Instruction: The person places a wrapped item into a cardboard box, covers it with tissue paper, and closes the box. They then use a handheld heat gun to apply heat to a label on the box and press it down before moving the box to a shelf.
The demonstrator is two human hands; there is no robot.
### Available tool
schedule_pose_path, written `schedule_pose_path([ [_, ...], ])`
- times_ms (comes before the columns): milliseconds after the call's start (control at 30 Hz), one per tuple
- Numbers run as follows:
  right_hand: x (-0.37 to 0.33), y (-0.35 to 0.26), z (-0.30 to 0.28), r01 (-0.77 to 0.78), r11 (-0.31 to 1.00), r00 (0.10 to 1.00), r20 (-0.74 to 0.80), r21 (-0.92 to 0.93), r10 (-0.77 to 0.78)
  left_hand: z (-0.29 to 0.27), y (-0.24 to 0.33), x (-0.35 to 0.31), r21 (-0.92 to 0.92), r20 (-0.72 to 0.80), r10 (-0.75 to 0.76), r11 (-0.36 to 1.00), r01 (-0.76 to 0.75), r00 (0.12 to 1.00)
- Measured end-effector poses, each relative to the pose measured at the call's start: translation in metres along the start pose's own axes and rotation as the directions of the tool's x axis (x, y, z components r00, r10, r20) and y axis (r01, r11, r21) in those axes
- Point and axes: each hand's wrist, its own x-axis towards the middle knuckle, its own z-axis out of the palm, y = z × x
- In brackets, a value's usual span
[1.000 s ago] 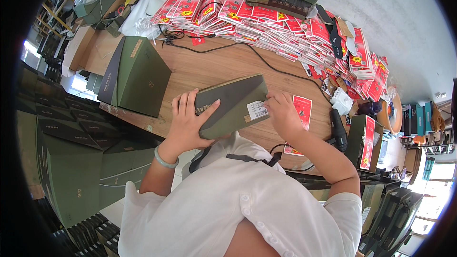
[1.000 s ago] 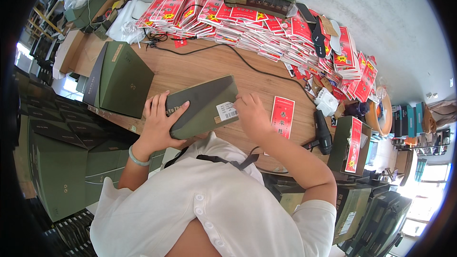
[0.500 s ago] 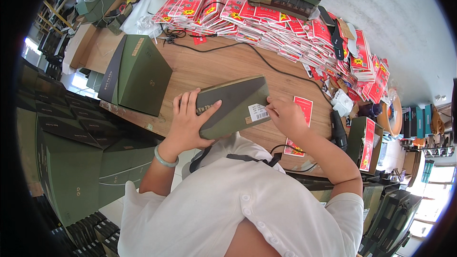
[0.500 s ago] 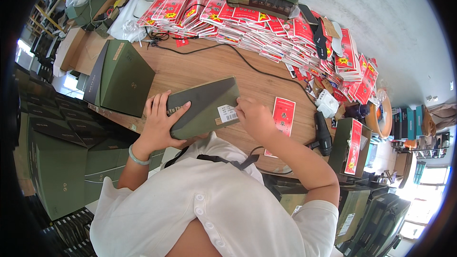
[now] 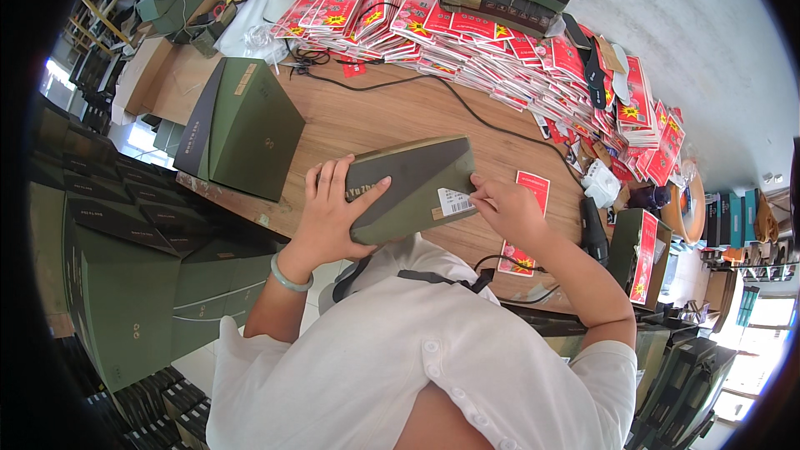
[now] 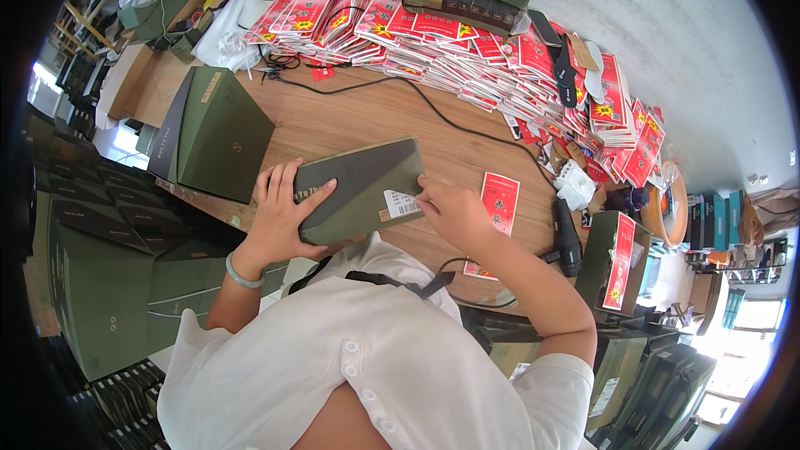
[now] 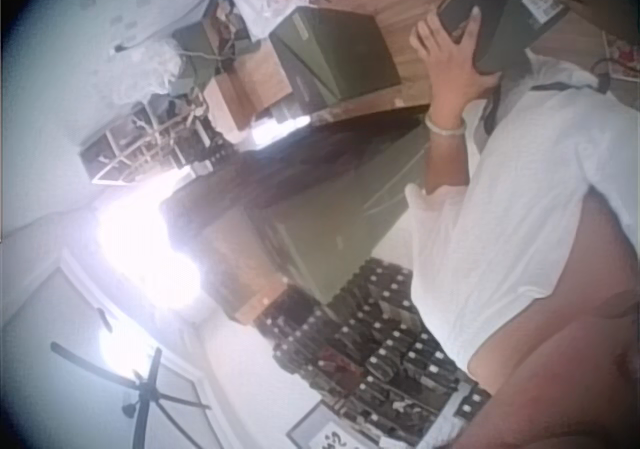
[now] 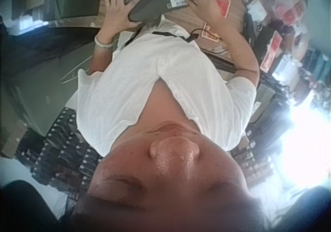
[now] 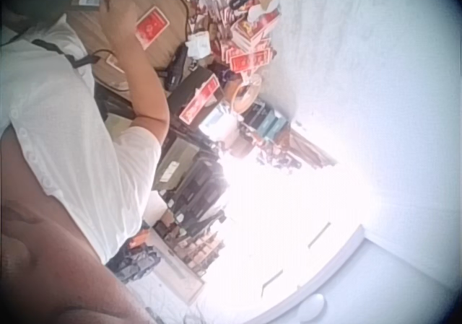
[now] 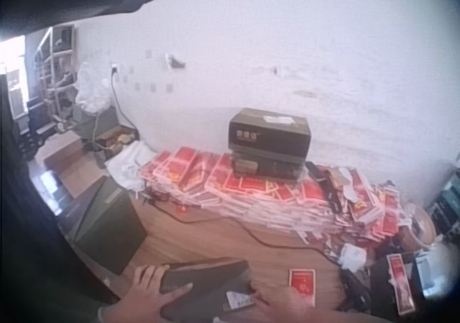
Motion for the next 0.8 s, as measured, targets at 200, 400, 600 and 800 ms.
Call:
schedule_pose_path([
  [200, -0.004, 0.007, -0.003, 0.039, 0.999, 0.999, 0.028, -0.021, -0.039, -0.001, 0.001, 0.000, -0.001, 0.018, -0.001, 1.000, 0.001, 1.000],
  [400, -0.008, 0.010, -0.007, 0.169, 0.985, 0.986, 0.001, -0.024, -0.169, -0.001, 0.000, 0.000, -0.016, 0.027, 0.009, 1.000, -0.009, 1.000],
  [600, -0.014, 0.009, -0.008, 0.093, 0.994, 0.995, 0.029, 0.061, -0.095, -0.001, 0.000, 0.000, -0.025, 0.022, 0.013, 1.000, -0.013, 1.000],
  [800, -0.020, 0.010, -0.012, 0.143, 0.987, 0.986, 0.073, 0.075, -0.149, -0.001, -0.003, 0.001, -0.035, 0.027, 0.026, 0.999, -0.025, 0.999],
])
